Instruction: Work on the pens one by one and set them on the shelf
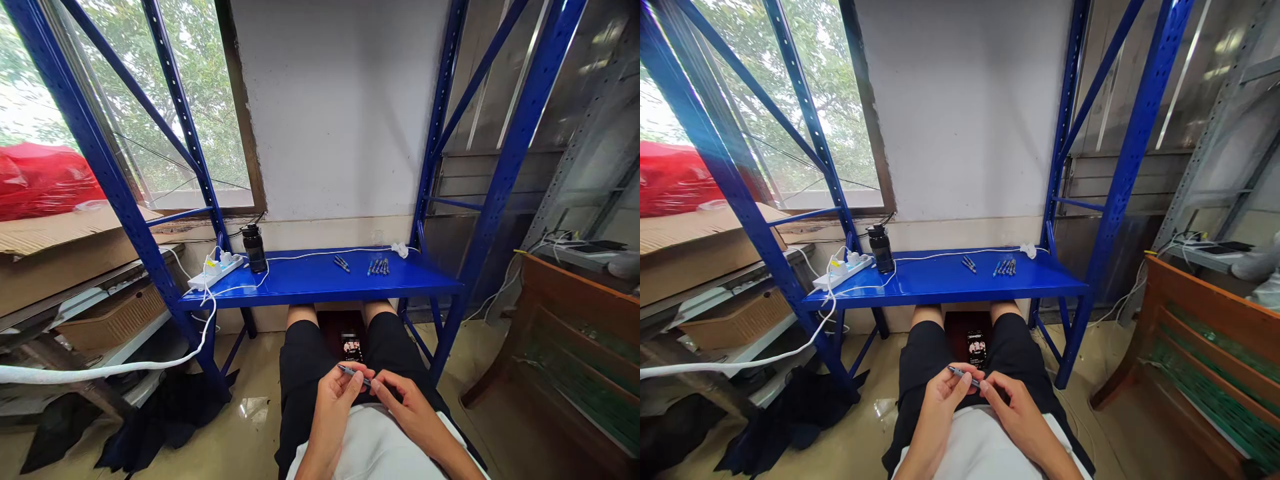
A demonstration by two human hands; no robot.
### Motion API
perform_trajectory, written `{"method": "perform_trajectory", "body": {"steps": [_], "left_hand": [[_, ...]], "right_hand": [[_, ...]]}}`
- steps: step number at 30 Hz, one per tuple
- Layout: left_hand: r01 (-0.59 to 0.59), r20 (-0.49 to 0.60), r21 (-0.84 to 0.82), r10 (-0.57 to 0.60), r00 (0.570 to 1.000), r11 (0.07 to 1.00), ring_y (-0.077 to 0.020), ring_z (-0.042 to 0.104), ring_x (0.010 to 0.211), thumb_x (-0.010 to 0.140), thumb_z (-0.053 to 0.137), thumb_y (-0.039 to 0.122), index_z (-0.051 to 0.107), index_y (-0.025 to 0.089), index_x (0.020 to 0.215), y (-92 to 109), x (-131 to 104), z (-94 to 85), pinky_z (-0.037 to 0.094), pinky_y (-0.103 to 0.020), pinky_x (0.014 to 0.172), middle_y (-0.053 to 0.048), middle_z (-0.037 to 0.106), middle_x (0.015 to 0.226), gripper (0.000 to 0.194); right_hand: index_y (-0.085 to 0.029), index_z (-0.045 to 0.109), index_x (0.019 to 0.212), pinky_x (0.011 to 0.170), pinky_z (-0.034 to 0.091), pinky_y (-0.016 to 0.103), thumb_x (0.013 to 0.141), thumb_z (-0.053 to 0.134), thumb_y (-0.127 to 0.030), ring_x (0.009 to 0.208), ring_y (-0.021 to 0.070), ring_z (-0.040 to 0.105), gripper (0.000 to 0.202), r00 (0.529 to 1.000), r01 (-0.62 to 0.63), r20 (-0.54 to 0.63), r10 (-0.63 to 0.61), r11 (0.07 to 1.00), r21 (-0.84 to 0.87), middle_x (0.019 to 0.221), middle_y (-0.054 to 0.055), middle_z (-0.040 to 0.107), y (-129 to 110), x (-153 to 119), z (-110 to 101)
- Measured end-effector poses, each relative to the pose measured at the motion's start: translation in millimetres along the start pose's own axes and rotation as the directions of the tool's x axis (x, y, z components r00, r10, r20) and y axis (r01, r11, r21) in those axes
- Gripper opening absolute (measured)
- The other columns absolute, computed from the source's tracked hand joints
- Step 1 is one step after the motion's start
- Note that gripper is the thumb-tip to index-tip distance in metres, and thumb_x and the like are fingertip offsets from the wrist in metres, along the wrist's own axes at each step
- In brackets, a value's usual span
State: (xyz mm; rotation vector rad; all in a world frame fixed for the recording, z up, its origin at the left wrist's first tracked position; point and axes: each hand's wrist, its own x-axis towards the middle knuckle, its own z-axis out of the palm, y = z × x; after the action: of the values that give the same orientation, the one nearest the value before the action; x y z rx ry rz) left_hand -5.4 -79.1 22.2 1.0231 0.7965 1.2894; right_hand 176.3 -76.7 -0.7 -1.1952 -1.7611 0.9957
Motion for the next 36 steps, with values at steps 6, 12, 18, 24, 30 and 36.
{"method": "perform_trajectory", "body": {"steps": [6,12,18,24,30,36], "left_hand": [[0.008,-0.004,-0.010,-0.008,1.000,1.000,-0.0251,0.074,0.095,0.088,0.084,0.050,0.080,0.016,0.101,2.5,-1.2,1.4,0.056,-0.034,0.088,-0.013,0.083,0.103,0.037],[0.005,-0.004,0.010,-0.005,1.000,1.000,-0.0223,0.072,0.092,0.090,0.082,0.047,0.079,0.016,0.098,0.5,0.3,0.3,0.053,-0.030,0.084,-0.011,0.082,0.100,0.031],[-0.002,0.006,0.011,0.002,1.000,1.000,-0.0211,0.070,0.089,0.090,0.082,0.045,0.079,0.017,0.096,-5.3,2.5,-3.3,0.052,-0.029,0.084,-0.010,0.081,0.097,0.030],[-0.009,0.018,0.017,0.009,1.000,1.000,-0.0207,0.068,0.088,0.091,0.081,0.044,0.078,0.017,0.096,-5.5,3.1,-3.8,0.052,-0.030,0.083,-0.010,0.080,0.096,0.027],[-0.005,0.013,0.011,0.005,1.000,1.000,-0.0205,0.068,0.088,0.091,0.081,0.044,0.078,0.017,0.095,-5.3,4.0,-3.6,0.052,-0.030,0.082,-0.009,0.080,0.096,0.027],[-0.012,0.014,0.013,0.012,1.000,1.000,-0.0211,0.068,0.089,0.091,0.081,0.044,0.079,0.017,0.095,-6.3,4.0,-4.5,0.052,-0.030,0.083,-0.009,0.079,0.095,0.027]], "right_hand": [[-0.019,0.071,0.092,0.070,0.037,0.029,0.108,0.048,-0.063,0.078,0.0185,0.051,0.052,1.000,-0.016,0.003,0.017,1.000,-0.009,0.084,0.001,0.065,2.0,0.3,-0.2],[-0.019,0.072,0.091,0.071,0.038,0.029,0.108,0.049,-0.063,0.078,0.0184,0.051,0.052,1.000,-0.022,0.014,0.022,1.000,-0.013,0.083,0.001,0.065,2.0,0.8,-1.5],[-0.019,0.071,0.090,0.074,0.040,0.030,0.107,0.052,-0.063,0.080,0.0187,0.053,0.050,1.000,-0.020,0.017,0.020,1.000,-0.003,0.084,0.001,0.065,3.5,2.2,-1.9],[-0.019,0.072,0.090,0.075,0.040,0.030,0.106,0.053,-0.062,0.081,0.0193,0.053,0.049,1.000,-0.017,0.017,0.017,1.000,-0.002,0.085,0.001,0.065,4.6,2.0,-1.8],[-0.019,0.071,0.089,0.072,0.039,0.029,0.106,0.054,-0.062,0.078,0.0181,0.050,0.049,1.000,-0.028,0.015,0.028,1.000,0.013,0.082,0.000,0.062,3.6,1.1,-1.1],[-0.020,0.071,0.089,0.071,0.038,0.029,0.106,0.055,-0.061,0.077,0.0174,0.049,0.048,1.000,-0.023,0.014,0.023,0.999,0.024,0.081,-0.001,0.061,3.8,1.8,-1.5]]}}
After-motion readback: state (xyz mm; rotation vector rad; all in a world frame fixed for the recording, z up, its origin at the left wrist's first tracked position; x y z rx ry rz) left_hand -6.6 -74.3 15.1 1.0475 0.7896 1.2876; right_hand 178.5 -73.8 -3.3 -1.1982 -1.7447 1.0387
